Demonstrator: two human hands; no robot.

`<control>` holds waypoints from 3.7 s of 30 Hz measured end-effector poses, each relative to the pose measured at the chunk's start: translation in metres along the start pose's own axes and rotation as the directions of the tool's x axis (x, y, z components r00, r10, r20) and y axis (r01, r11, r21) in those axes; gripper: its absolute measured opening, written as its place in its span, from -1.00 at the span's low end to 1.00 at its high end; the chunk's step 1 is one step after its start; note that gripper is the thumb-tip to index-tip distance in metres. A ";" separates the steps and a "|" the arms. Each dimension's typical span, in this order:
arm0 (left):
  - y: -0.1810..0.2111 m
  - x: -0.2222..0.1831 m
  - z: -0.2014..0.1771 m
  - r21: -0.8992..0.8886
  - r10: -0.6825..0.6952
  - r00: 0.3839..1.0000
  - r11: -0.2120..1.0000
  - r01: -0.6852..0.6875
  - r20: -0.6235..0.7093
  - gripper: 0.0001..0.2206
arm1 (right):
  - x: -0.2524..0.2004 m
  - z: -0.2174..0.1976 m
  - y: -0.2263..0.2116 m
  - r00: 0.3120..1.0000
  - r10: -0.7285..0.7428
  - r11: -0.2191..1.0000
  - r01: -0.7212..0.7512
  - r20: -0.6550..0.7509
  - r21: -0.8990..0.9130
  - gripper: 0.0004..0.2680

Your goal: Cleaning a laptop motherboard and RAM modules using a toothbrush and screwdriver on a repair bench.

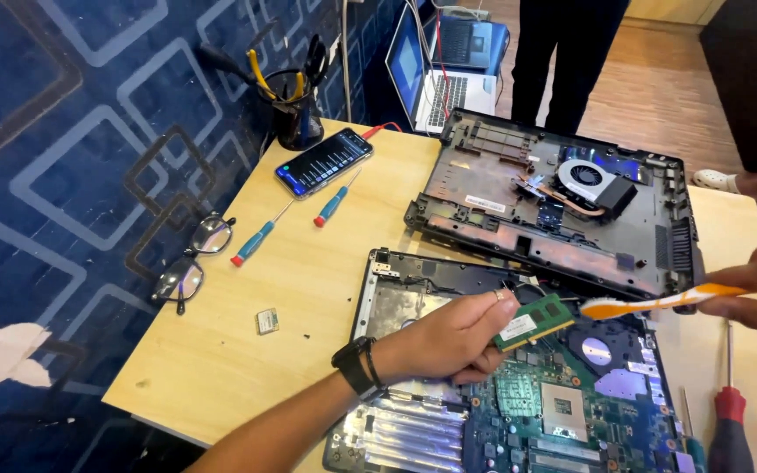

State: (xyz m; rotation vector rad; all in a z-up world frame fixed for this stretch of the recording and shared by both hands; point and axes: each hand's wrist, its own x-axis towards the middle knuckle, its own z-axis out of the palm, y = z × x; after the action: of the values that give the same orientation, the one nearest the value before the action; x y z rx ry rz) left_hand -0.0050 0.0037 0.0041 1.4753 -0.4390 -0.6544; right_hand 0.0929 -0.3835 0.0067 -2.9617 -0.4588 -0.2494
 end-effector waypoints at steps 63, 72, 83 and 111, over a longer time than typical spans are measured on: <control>-0.022 0.085 -0.216 0.618 0.368 0.508 0.589 0.521 -0.779 -0.53 | 0.002 -0.066 -0.141 0.942 0.336 0.832 -0.308 0.025 0.462 -0.72; -0.008 0.075 -0.224 0.607 0.536 0.316 0.547 0.577 -0.783 -0.53 | 0.005 -0.062 -0.109 0.949 0.313 0.820 -0.254 -0.031 0.513 -0.73; -0.009 -0.023 -0.226 0.559 0.459 0.354 0.785 0.268 -0.815 -0.80 | 0.011 -0.046 -0.063 0.976 0.171 0.779 -0.049 -0.137 0.625 -0.72; -0.018 -0.025 -0.226 0.635 0.389 0.539 0.656 0.408 -0.747 -0.45 | -0.001 -0.061 -0.080 0.961 0.249 0.775 -0.121 -0.124 0.620 -0.81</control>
State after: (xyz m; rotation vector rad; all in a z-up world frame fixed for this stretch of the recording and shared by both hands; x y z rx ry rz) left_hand 0.1183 0.1933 -0.0263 2.4090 0.1430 0.4335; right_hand 0.0588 -0.3175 0.0750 -2.2900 -0.1658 -0.3035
